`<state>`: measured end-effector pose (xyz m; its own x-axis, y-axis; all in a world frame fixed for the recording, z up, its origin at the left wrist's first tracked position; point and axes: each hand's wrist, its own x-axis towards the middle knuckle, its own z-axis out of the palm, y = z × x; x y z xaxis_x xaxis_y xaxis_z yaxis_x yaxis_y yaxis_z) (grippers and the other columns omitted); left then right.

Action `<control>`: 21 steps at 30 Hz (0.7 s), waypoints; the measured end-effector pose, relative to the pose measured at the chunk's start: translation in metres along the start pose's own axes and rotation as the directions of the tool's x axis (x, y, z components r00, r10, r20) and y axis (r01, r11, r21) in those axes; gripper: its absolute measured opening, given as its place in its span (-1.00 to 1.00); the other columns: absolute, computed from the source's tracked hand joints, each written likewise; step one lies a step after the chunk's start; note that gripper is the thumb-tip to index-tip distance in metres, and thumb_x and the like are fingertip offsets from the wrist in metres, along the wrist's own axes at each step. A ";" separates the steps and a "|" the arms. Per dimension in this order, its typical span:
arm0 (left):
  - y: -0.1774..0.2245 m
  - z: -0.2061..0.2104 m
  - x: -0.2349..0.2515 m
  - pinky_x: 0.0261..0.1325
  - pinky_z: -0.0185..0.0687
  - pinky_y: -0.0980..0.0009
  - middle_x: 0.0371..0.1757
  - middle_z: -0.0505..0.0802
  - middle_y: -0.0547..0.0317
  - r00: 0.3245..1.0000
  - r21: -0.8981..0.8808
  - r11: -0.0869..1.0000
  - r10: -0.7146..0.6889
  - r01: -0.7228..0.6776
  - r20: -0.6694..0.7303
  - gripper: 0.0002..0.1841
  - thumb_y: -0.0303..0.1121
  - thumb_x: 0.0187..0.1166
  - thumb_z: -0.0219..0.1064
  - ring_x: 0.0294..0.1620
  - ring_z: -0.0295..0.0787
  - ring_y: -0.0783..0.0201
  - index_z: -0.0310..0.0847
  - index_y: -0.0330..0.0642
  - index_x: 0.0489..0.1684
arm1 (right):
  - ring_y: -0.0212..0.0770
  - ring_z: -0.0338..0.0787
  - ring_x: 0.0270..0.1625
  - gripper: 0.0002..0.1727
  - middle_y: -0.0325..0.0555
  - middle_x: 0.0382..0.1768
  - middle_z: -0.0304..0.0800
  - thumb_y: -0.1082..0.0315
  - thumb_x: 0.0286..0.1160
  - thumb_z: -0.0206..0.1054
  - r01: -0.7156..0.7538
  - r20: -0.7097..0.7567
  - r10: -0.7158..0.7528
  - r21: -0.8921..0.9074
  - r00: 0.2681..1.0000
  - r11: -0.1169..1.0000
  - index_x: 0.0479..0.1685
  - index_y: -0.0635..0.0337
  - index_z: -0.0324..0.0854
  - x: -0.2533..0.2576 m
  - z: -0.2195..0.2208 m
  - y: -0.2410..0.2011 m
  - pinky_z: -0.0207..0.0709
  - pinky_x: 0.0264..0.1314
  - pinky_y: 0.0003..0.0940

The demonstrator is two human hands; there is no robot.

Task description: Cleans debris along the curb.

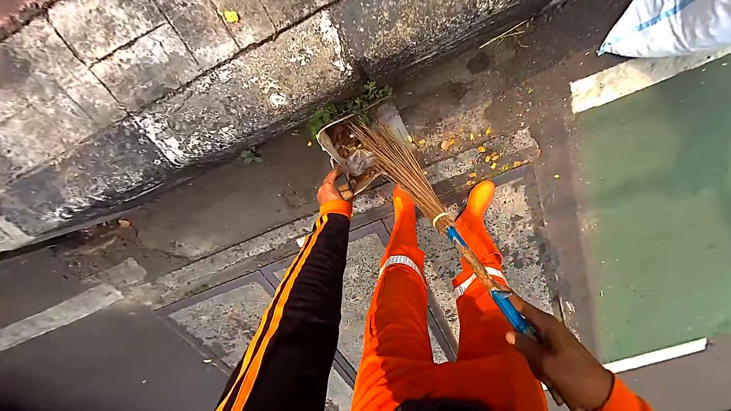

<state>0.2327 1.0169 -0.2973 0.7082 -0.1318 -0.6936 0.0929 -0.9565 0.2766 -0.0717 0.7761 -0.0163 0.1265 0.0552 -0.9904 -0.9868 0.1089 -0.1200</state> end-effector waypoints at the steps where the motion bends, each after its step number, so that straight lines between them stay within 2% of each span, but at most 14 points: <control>1: -0.007 -0.002 0.003 0.52 0.53 -0.21 0.41 0.79 -0.11 1.000 -0.003 1.000 0.031 -0.031 0.006 -0.54 -0.31 0.50 0.51 0.42 0.74 -0.16 0.68 -0.08 0.41 | -0.24 0.44 -0.78 -0.14 -0.07 -0.47 0.63 0.36 0.50 0.31 0.005 -0.029 -0.002 0.115 1.000 0.993 0.90 -0.21 0.14 -0.029 -0.001 0.016 0.46 -0.75 -0.26; 3: -0.020 -0.009 0.007 0.53 0.53 -0.20 0.41 0.80 -0.10 0.998 -0.017 0.998 0.067 -0.067 0.019 -0.54 -0.33 0.50 0.52 0.42 0.74 -0.13 0.68 -0.10 0.41 | -0.30 0.43 -0.79 -0.16 -0.17 -0.52 0.60 0.42 0.56 0.25 -0.017 -0.091 0.042 0.260 0.995 0.965 0.91 -0.06 0.06 -0.077 -0.005 0.037 0.46 -0.77 -0.32; 5: -0.031 -0.014 0.013 0.56 0.53 -0.15 0.41 0.80 -0.09 0.993 -0.029 0.993 0.116 -0.115 0.013 -0.55 -0.34 0.50 0.51 0.43 0.74 -0.09 0.69 -0.11 0.40 | -0.33 0.42 -0.78 -0.21 -0.22 -0.49 0.53 0.42 0.67 0.17 -0.033 -0.209 0.116 0.364 0.971 0.931 0.91 0.01 -0.04 -0.088 -0.007 0.049 0.45 -0.79 -0.36; 6: -0.034 -0.017 0.015 0.57 0.52 -0.14 0.42 0.79 -0.09 0.991 -0.022 0.991 0.130 -0.129 0.022 -0.54 -0.35 0.50 0.51 0.44 0.74 -0.08 0.69 -0.12 0.41 | -0.35 0.39 -0.80 -0.24 -0.23 -0.52 0.49 0.41 0.69 0.13 -0.030 -0.289 0.166 0.422 0.943 0.906 0.90 0.01 -0.05 -0.078 -0.006 0.053 0.42 -0.83 -0.38; 8: -0.035 -0.021 0.016 0.62 0.48 -0.10 0.46 0.76 -0.11 0.990 -0.019 0.991 0.130 -0.129 0.049 -0.53 -0.38 0.50 0.50 0.49 0.70 -0.07 0.66 -0.15 0.43 | -0.36 0.34 -0.86 -0.29 -0.21 -0.61 0.43 0.44 0.72 0.12 0.008 -0.440 0.264 0.527 0.858 0.850 0.87 0.01 0.05 -0.024 0.003 0.053 0.33 -0.92 -0.41; 9: -0.038 -0.022 0.017 0.63 0.47 -0.08 0.47 0.75 -0.10 0.990 -0.020 0.991 0.132 -0.131 0.056 -0.52 -0.39 0.49 0.50 0.51 0.69 -0.06 0.66 -0.15 0.43 | -0.36 0.32 -0.86 -0.32 -0.18 -0.60 0.41 0.45 0.76 0.12 0.006 -0.451 0.300 0.561 0.841 0.828 0.86 0.02 0.06 0.009 0.006 0.045 0.32 -0.91 -0.41; 10: -0.041 -0.022 0.018 0.64 0.47 -0.08 0.48 0.75 -0.09 0.989 -0.022 0.991 0.137 -0.136 0.059 -0.52 -0.40 0.48 0.51 0.52 0.68 -0.05 0.67 -0.14 0.42 | -0.35 0.34 -0.84 -0.33 -0.16 -0.57 0.42 0.46 0.78 0.10 -0.019 -0.418 0.313 0.574 0.853 0.819 0.87 0.03 0.06 0.038 0.008 0.034 0.33 -0.89 -0.42; 12: -0.043 -0.021 0.021 0.64 0.46 -0.09 0.48 0.75 -0.09 0.987 -0.028 0.989 0.149 -0.148 0.055 -0.54 -0.40 0.49 0.50 0.52 0.67 -0.05 0.68 -0.14 0.42 | -0.32 0.37 -0.80 -0.32 -0.14 -0.52 0.44 0.48 0.77 0.09 -0.069 -0.280 0.264 0.555 0.923 0.829 0.87 0.01 0.06 0.070 0.017 0.009 0.35 -0.84 -0.40; 15: -0.049 -0.018 0.024 0.62 0.49 -0.10 0.47 0.76 -0.10 0.982 -0.015 0.984 0.178 -0.177 0.059 -0.54 -0.39 0.50 0.48 0.50 0.69 -0.07 0.67 -0.15 0.43 | -0.32 0.36 -0.82 -0.28 -0.17 -0.56 0.45 0.47 0.70 0.11 -0.027 -0.182 0.153 0.555 0.971 0.831 0.88 -0.01 0.07 0.041 0.036 0.003 0.35 -0.87 -0.40; 18: -0.055 -0.021 0.024 0.61 0.51 -0.09 0.46 0.76 -0.10 0.975 -0.022 0.978 0.210 -0.209 0.065 -0.55 -0.40 0.51 0.48 0.50 0.70 -0.05 0.67 -0.17 0.41 | -0.42 0.29 -0.84 -0.29 -0.25 -0.59 0.43 0.45 0.69 0.07 0.039 -0.237 0.160 0.662 0.958 0.748 0.88 0.00 0.06 -0.021 0.042 0.026 0.27 -0.90 -0.51; 20: -0.060 -0.018 0.027 0.61 0.51 -0.07 0.47 0.76 -0.08 0.974 -0.027 0.975 0.223 -0.222 0.048 -0.56 -0.40 0.50 0.48 0.50 0.71 -0.03 0.69 -0.17 0.39 | -0.43 0.30 -0.84 -0.32 -0.26 -0.60 0.41 0.47 0.75 0.03 0.068 -0.299 0.212 0.708 0.930 0.703 0.87 0.02 0.03 -0.030 0.050 0.031 0.28 -0.90 -0.51; 21: -0.061 -0.017 0.027 0.62 0.50 -0.07 0.48 0.76 -0.08 0.974 -0.022 0.976 0.219 -0.218 0.052 -0.56 -0.40 0.50 0.49 0.50 0.70 -0.02 0.68 -0.17 0.40 | -0.42 0.30 -0.85 -0.33 -0.24 -0.62 0.39 0.48 0.75 0.02 0.085 -0.341 0.246 0.722 0.907 0.687 0.86 0.04 0.04 -0.019 0.056 0.028 0.29 -0.92 -0.50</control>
<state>0.2586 1.0763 -0.3218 0.6739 -0.3517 -0.6497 -0.0490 -0.8987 0.4357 -0.0960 0.8338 0.0029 -0.1626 -0.2616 -0.9514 -0.5938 0.7960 -0.1174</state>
